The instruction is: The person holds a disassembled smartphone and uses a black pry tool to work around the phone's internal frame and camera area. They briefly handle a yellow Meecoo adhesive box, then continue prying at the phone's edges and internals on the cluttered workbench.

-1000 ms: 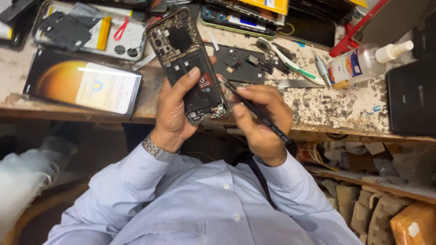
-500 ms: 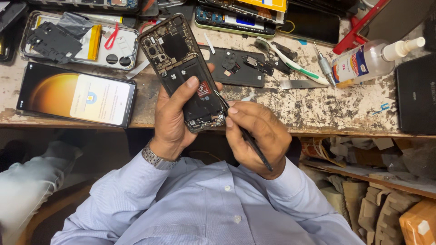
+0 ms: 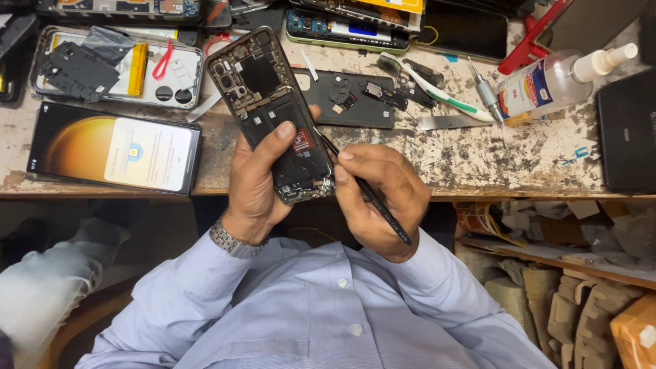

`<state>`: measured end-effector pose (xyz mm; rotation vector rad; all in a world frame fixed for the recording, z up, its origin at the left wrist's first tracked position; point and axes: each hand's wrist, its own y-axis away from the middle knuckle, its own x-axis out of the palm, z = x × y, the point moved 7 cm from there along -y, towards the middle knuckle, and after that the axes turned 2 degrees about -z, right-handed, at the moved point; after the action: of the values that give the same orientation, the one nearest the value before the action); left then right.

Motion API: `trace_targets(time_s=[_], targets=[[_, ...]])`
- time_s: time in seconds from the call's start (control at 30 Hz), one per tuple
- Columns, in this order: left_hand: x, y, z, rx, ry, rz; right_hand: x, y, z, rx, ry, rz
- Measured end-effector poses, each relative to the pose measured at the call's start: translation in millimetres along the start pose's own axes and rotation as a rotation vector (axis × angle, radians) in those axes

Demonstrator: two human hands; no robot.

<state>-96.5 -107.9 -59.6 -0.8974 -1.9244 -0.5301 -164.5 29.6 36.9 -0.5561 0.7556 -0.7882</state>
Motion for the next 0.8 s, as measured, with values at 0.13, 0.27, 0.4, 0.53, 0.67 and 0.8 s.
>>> trace_targets(time_s=[0.13,0.27,0.4,0.53,0.67,0.8], targets=[[1.4,-0.5,-1.1,-0.015,0.018,-0.022,-3.6,1.0,5.1,-0.032,0.025,0.029],[4.2,-1.2,-0.2,-0.019,-0.01,-0.014,-3.4,-3.0,9.3,-0.097,0.077,0.051],[7.0,-0.2,3.2,0.006,-0.102,-0.006,-4.1,-10.1,6.0,-0.133,0.111,0.025],[8.3,3.5,9.9,-0.044,-0.131,-0.021,-6.0,-14.8,4.2,-0.14,0.137,0.013],[8.6,1.7,7.3,-0.017,-0.072,-0.025,-6.5,-14.9,12.3,-0.165,0.088,0.029],[6.8,-0.8,7.0,-0.003,-0.063,-0.032,-5.3,-14.7,13.9,-0.145,0.101,0.018]])
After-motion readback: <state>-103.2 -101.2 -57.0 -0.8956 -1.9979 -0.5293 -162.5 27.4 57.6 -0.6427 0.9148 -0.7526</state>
